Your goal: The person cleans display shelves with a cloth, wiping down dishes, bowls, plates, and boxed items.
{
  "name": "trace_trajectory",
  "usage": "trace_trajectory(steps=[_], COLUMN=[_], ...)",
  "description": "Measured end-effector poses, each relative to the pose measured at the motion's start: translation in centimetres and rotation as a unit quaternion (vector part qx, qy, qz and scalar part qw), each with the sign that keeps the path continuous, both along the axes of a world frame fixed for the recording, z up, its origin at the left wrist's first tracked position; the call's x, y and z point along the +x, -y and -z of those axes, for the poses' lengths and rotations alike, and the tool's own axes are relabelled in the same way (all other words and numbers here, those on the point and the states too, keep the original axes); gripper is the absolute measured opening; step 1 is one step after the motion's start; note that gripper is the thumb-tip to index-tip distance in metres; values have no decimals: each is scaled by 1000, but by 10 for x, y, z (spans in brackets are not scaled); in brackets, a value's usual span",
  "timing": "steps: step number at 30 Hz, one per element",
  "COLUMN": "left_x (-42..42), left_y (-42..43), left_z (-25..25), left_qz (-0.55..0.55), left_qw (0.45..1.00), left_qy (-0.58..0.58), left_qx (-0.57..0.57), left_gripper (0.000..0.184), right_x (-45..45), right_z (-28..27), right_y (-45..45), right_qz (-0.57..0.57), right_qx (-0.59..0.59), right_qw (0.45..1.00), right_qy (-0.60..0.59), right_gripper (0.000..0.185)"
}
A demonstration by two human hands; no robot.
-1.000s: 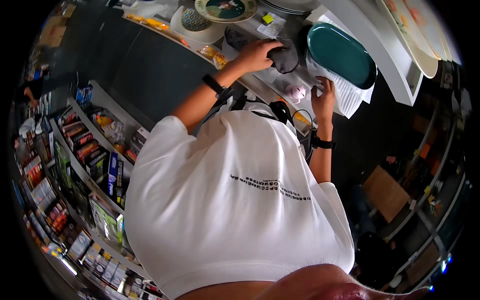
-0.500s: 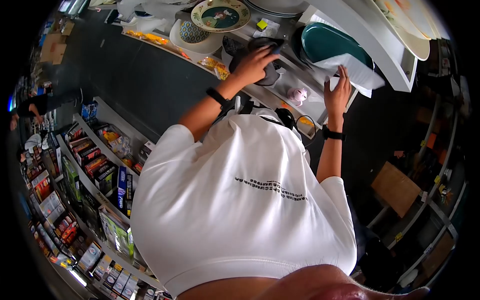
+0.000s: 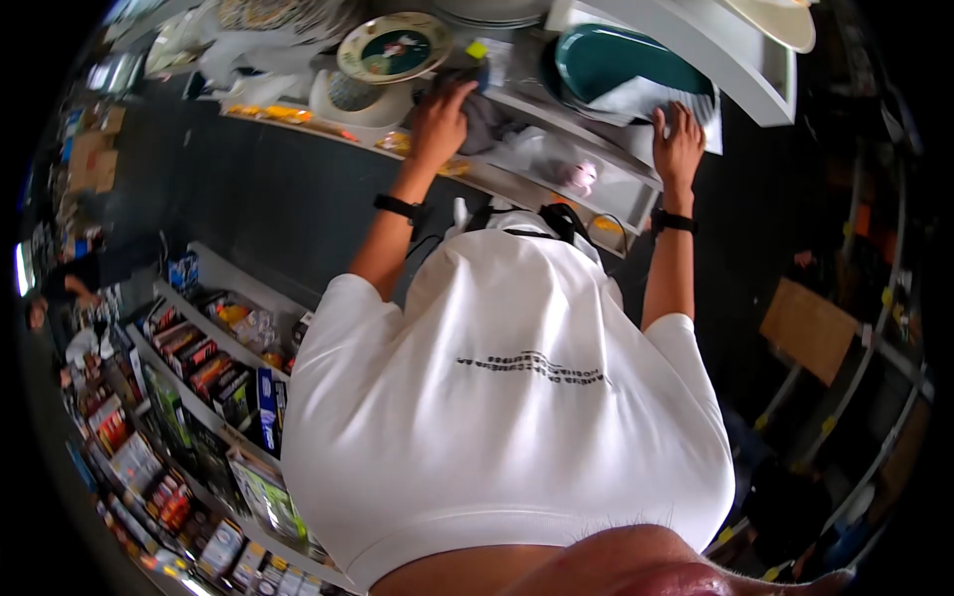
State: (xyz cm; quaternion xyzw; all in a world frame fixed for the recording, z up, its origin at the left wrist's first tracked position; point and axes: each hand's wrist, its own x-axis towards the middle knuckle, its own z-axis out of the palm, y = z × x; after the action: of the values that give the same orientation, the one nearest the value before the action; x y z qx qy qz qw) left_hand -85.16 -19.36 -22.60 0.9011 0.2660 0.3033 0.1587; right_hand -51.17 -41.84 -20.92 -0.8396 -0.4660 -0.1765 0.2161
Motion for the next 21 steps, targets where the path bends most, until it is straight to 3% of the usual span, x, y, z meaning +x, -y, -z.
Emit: trace_trajectory(steps=[4, 5, 7, 8, 9, 11, 12, 13, 16, 17, 18, 20, 21], left_x=[14, 16, 28, 33, 32, 42, 40, 47, 64, 72, 76, 94, 101], left_y=[16, 20, 27, 28, 29, 33, 38, 45, 69, 74, 74, 83, 88], left_z=[7, 8, 8, 7, 7, 1, -3, -7, -33, -40, -43, -67, -84], left_qz=[1, 7, 109, 123, 123, 150, 150, 156, 181, 202, 209, 243, 270], left_qw=[999, 998, 993, 992, 992, 987, 987, 982, 961, 946, 941, 938, 931], left_qy=[50, 53, 43, 27, 27, 28, 28, 37, 69, 93, 114, 102, 96], left_qx=[18, 20, -16, 1, 1, -41, -42, -100, -198, -238, -239, -226, -224], left_gripper=[51, 51, 51, 52, 52, 52, 52, 51, 48, 47, 45, 45, 44], right_x=[9, 13, 37, 53, 63, 80, 82, 90, 87, 76, 91, 104, 88], right_z=[14, 18, 37, 36, 44, 50, 49, 47, 39, 17, 41, 49, 29], right_y=[24, 29, 32, 35, 29, 28, 29, 32, 29, 24, 28, 26, 19], right_qz=[115, 156, 227, 241, 241, 286, 276, 277, 297, 366, 382, 395, 334], right_qx=[8, 11, 155, 158, 158, 183, 191, 196, 194, 179, 162, 156, 189], right_qw=[993, 987, 930, 894, 894, 824, 810, 810, 733, 714, 705, 691, 711], right_qy=[5, -36, -243, -343, -343, -453, -480, -478, -581, -570, -575, -585, -589], right_gripper=[41, 57, 83, 112, 112, 123, 136, 136, 148, 131, 113, 95, 90])
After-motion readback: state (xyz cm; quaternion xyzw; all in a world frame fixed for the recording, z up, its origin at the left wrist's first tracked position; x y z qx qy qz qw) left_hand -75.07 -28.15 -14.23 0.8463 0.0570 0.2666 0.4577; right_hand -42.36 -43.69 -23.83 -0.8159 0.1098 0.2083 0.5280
